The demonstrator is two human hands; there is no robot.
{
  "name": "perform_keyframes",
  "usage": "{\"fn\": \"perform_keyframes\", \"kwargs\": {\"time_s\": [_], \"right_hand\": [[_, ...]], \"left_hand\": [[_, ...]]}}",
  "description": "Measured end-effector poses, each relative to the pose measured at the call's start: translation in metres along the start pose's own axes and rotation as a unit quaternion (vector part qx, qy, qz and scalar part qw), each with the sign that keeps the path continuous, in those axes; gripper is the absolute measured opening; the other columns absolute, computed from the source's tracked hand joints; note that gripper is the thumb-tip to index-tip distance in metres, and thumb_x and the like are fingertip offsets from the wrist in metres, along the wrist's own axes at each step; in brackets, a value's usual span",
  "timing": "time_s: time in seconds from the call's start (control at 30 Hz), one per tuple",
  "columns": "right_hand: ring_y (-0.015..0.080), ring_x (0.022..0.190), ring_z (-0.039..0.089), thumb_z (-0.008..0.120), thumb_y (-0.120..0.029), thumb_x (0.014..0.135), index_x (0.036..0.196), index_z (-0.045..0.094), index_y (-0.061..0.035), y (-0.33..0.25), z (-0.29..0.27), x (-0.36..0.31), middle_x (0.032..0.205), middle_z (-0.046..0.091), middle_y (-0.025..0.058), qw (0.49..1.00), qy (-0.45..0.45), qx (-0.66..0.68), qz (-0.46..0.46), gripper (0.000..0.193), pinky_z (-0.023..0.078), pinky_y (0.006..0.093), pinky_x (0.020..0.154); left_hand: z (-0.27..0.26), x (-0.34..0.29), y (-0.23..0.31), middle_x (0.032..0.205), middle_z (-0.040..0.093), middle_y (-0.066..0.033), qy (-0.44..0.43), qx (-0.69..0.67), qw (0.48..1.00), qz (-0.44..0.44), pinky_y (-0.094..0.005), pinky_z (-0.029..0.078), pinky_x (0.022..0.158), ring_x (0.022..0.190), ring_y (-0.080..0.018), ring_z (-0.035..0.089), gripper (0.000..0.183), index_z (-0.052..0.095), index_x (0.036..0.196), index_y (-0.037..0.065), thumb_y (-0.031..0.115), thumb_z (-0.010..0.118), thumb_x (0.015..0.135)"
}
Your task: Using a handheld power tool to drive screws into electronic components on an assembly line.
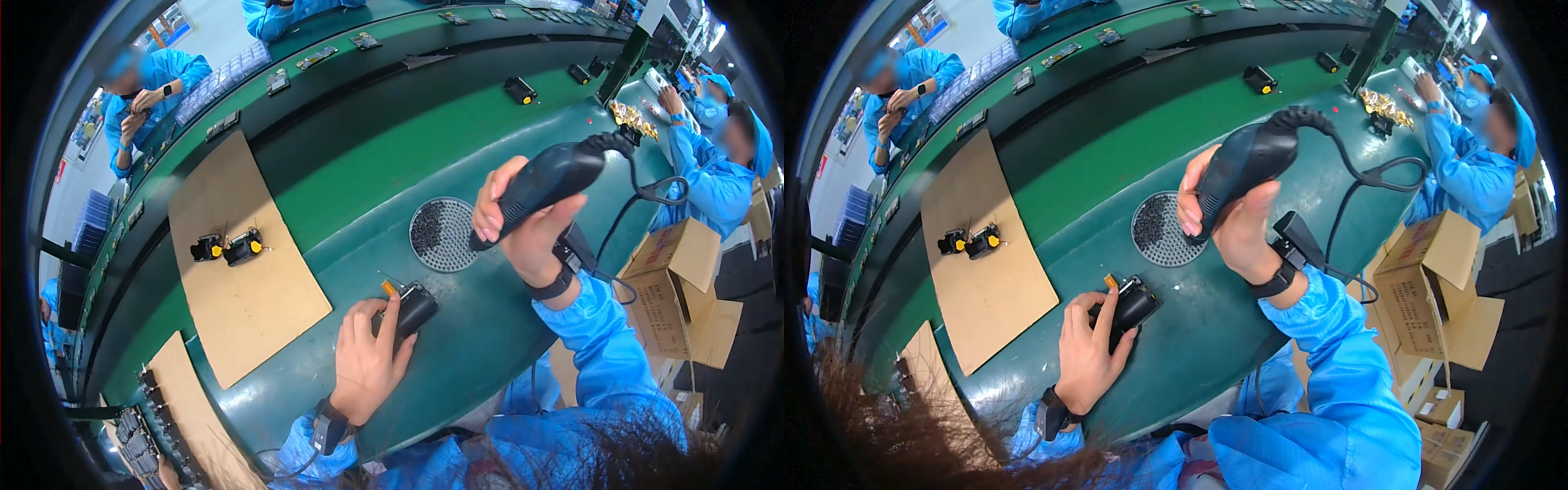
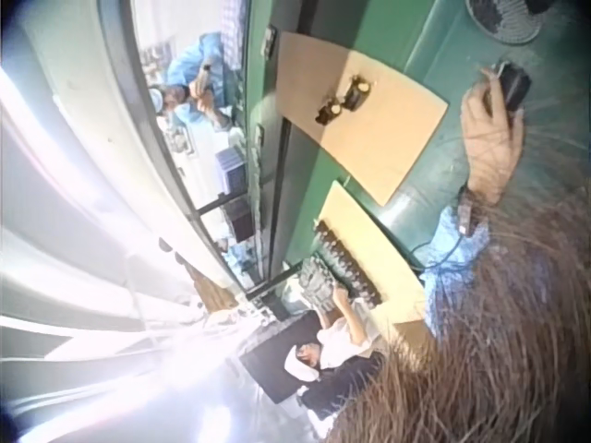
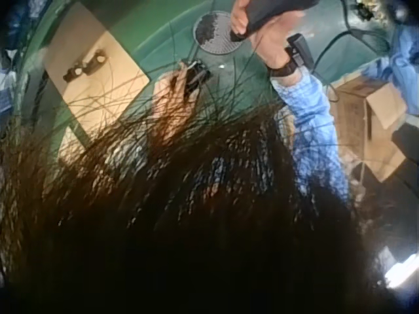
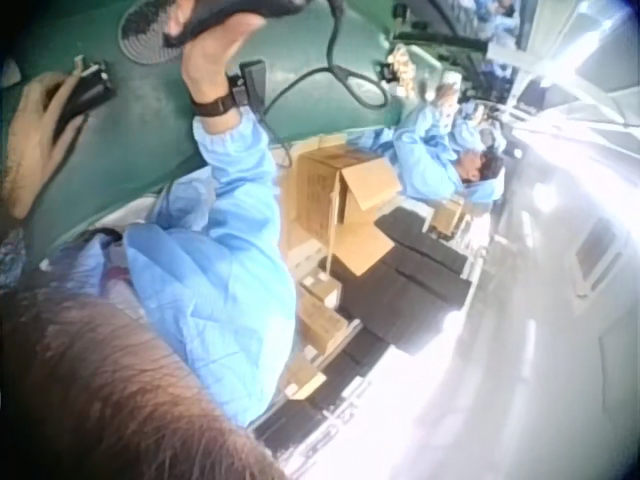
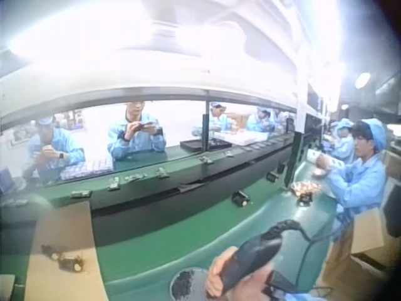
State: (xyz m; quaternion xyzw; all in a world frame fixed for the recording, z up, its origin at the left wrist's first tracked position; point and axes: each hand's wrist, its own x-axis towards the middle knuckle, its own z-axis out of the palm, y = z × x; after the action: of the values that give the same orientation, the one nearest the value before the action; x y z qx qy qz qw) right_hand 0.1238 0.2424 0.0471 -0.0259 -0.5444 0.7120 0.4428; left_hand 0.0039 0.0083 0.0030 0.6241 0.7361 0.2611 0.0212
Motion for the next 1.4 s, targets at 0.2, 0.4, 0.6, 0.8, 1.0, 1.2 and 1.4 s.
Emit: {"fn": "perform_keyframes", "kwargs": {"time_s": [0.2, 0.4, 0.6, 0.8, 1.0, 1.2, 1.4], "right_hand": [[0.0123, 0.052, 0.050, 0.038, -0.091, 0.074, 0.097, 0.050, -0.0025, 0.021, -0.010, 0.001, 0.063, 0.050, 0.0039, 0.999, 0.000, -0.044, 0.012, 0.092, 0.042, 0.0259, 0.049], [0.0121, 0.052, 0.049, 0.040, -0.091, 0.071, 0.096, 0.050, -0.0033, 0.021, -0.008, 0.001, 0.063, 0.050, 0.0034, 0.999, 0.005, -0.028, 0.022, 0.092, 0.042, 0.0256, 0.049], [0.0122, 0.053, 0.050, 0.044, -0.092, 0.067, 0.094, 0.049, -0.0038, 0.027, -0.013, -0.002, 0.063, 0.050, 0.0032, 0.998, -0.047, -0.038, 0.023, 0.092, 0.042, 0.0258, 0.049], [0.0129, 0.051, 0.048, 0.037, -0.095, 0.067, 0.094, 0.048, -0.0044, 0.008, 0.000, -0.001, 0.062, 0.050, 0.0036, 1.000, 0.023, -0.010, 0.006, 0.095, 0.043, 0.0272, 0.049], [0.0136, 0.050, 0.049, 0.032, -0.097, 0.065, 0.094, 0.046, -0.0053, 0.013, 0.062, -0.018, 0.061, 0.049, 0.0041, 0.992, -0.066, 0.106, -0.002, 0.097, 0.043, 0.0278, 0.046], [0.0128, 0.047, 0.048, 0.038, -0.095, 0.068, 0.093, 0.046, -0.0071, 0.026, 0.077, -0.022, 0.062, 0.050, 0.0042, 0.991, -0.119, 0.068, 0.005, 0.092, 0.042, 0.0276, 0.044], [0.0122, 0.047, 0.048, 0.036, -0.095, 0.068, 0.093, 0.046, -0.0074, 0.032, 0.077, -0.023, 0.063, 0.050, 0.0038, 0.992, -0.118, 0.045, 0.022, 0.091, 0.041, 0.0272, 0.044]], "left_hand": [[-0.002, -0.002, -0.009, 0.121, 0.051, -0.0141, -0.011, -0.045, 0.999, -0.019, -0.0410, 0.046, 0.082, 0.100, -0.0325, 0.053, 0.065, 0.051, 0.135, 0.003, 0.018, 0.078, 0.077], [-0.002, -0.003, -0.012, 0.122, 0.051, -0.0137, -0.011, -0.051, 0.999, -0.011, -0.0408, 0.046, 0.081, 0.100, -0.0325, 0.053, 0.064, 0.052, 0.135, 0.003, 0.018, 0.078, 0.078], [-0.005, -0.003, -0.009, 0.122, 0.052, -0.0141, -0.011, -0.061, 0.998, -0.019, -0.0404, 0.046, 0.083, 0.102, -0.0332, 0.053, 0.064, 0.053, 0.134, 0.002, 0.018, 0.078, 0.078], [0.002, -0.005, -0.012, 0.119, 0.054, -0.0152, 0.014, -0.093, 0.996, -0.004, -0.0422, 0.048, 0.088, 0.104, -0.0341, 0.055, 0.064, 0.053, 0.134, 0.001, 0.015, 0.079, 0.077], [-0.001, -0.009, -0.014, 0.118, 0.056, -0.0132, 0.029, -0.100, 0.994, -0.015, -0.0427, 0.049, 0.088, 0.103, -0.0329, 0.056, 0.060, 0.055, 0.129, 0.000, 0.016, 0.078, 0.077], [-0.005, -0.007, -0.013, 0.117, 0.056, -0.0125, 0.030, -0.098, 0.995, -0.010, -0.0421, 0.049, 0.086, 0.102, -0.0324, 0.056, 0.059, 0.055, 0.128, 0.000, 0.016, 0.078, 0.076], [-0.005, -0.007, -0.014, 0.116, 0.056, -0.0124, 0.034, -0.101, 0.994, -0.010, -0.0415, 0.049, 0.084, 0.102, -0.0317, 0.057, 0.058, 0.056, 0.127, 0.000, 0.015, 0.078, 0.076]]}}
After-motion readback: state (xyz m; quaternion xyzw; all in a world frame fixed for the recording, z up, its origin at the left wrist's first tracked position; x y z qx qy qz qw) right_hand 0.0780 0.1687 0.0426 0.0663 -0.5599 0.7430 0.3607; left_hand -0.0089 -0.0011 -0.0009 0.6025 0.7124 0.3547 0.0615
